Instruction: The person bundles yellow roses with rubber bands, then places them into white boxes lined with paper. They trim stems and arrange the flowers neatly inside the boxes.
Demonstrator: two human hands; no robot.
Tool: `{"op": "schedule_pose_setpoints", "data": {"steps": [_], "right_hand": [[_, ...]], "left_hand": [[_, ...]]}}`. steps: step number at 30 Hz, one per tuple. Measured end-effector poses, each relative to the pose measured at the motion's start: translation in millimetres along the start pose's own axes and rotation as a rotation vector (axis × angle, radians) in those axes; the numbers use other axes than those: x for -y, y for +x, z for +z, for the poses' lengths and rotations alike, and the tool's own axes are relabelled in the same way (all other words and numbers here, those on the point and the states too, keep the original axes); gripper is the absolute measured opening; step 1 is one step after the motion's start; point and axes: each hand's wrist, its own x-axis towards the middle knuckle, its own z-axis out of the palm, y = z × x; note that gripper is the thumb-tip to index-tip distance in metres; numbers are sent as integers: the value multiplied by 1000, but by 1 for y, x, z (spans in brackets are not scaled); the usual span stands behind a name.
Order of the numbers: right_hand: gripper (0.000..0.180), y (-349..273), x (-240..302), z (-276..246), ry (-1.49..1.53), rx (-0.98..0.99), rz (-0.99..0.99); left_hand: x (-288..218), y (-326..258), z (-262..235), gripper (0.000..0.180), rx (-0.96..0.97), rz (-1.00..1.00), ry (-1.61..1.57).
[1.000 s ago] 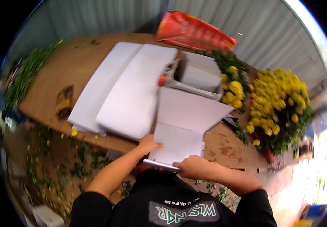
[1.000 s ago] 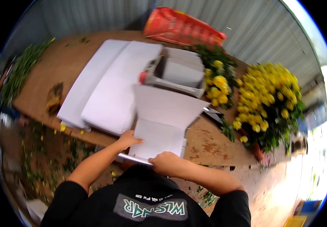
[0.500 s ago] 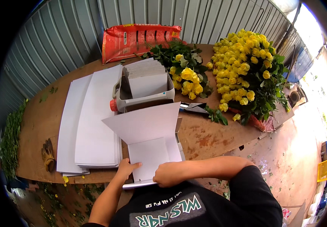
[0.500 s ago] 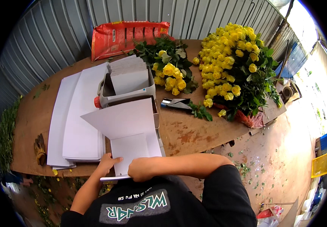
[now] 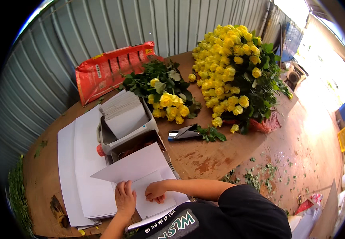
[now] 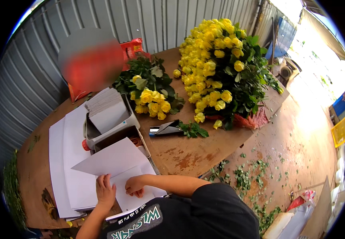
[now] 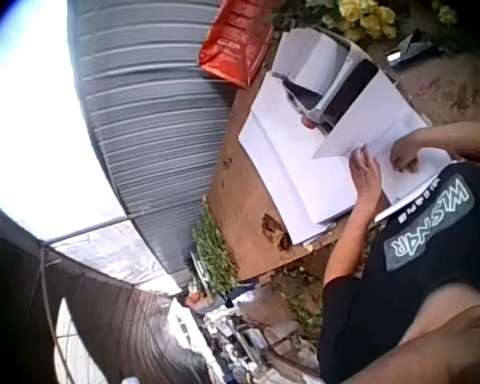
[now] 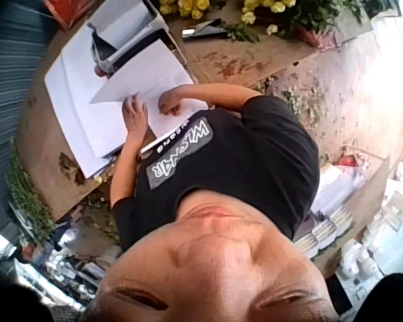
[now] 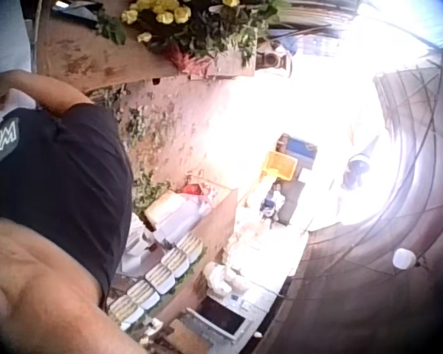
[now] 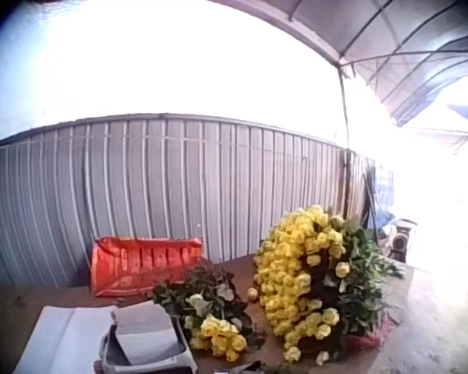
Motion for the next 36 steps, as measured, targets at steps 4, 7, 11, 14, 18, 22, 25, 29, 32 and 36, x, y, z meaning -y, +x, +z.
{"op": "schedule_pose_setpoints", "data": {"steps": [4, 7, 11, 14, 18, 22, 25, 29, 32, 36], "right_hand": [[27, -2, -6, 0, 2, -27, -36], [25, -9, -13, 1, 144, -119, -130], [26, -71, -53, -31, -119, -238, -78], [27, -184, -107, -82, -244, -762, 493], [25, -294, -177, -99, -651, -1844, 936], [27, -324, -226, -97, -1180, -1699, 766], [22, -336, -214, -104, -1066, -1713, 423], [16, -333, -192, -113, -800, -2152, 90], [24, -338, -183, -129, -951, -2198, 201], [36, -333, -197, -141, -805, -2091, 593]], "left_hand": [[-26, 73, -41, 40, -261, 409, 180], [-13, 87, -32, 33, -93, 332, -62], [-15, 94, -39, 22, -4, 187, -328], [-14, 91, -36, 16, -17, 122, -376], [-21, 90, -46, 28, 37, 119, -239], [-50, 94, -55, 49, -181, 309, 76], [-37, 71, -35, 46, -251, 641, -30], [-31, 36, -1, 42, 141, 784, -205], [-20, 22, 23, 46, 384, 711, -185], [-16, 14, 41, 50, 410, 682, -138]]}}
